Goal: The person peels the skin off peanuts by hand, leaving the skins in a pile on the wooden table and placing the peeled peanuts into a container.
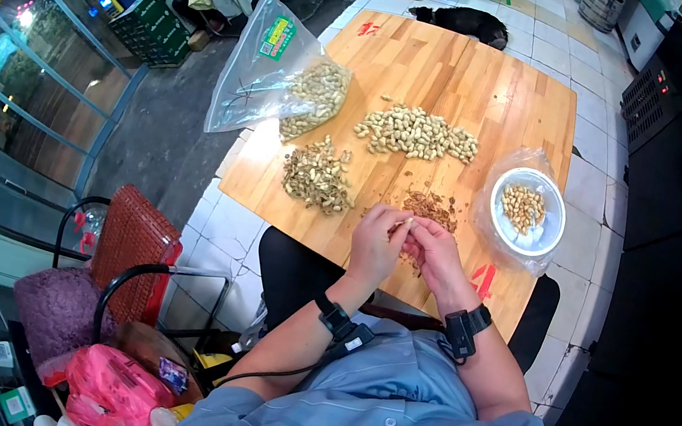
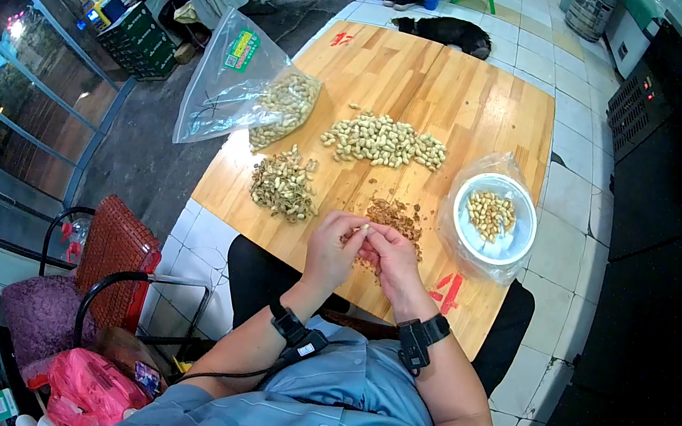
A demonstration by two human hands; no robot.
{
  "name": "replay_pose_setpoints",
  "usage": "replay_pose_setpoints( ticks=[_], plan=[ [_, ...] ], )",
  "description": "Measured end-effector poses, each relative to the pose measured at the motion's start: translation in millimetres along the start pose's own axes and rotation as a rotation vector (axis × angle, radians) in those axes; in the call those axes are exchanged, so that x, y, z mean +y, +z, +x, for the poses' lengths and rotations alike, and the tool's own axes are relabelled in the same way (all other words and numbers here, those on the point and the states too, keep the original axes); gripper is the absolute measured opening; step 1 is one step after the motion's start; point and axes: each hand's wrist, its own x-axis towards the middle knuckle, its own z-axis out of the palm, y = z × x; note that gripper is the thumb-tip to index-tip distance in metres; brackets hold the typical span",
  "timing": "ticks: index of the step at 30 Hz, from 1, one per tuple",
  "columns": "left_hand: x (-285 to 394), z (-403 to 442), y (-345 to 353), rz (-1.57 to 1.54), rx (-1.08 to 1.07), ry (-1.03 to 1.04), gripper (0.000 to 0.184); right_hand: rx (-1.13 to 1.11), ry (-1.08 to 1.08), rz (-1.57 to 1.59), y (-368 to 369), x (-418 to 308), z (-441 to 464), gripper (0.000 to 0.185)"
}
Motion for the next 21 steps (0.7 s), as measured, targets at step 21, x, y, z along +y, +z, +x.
replay_pose_setpoints(
  ticks=[21],
  plan=[
    [-36.7, 8.1, -14.1, -0.111, 0.038, -0.127, 0.014, 0.014, -0.019, -0.032, -12.9, -1.0, 6.2, 0.019]
  ],
)
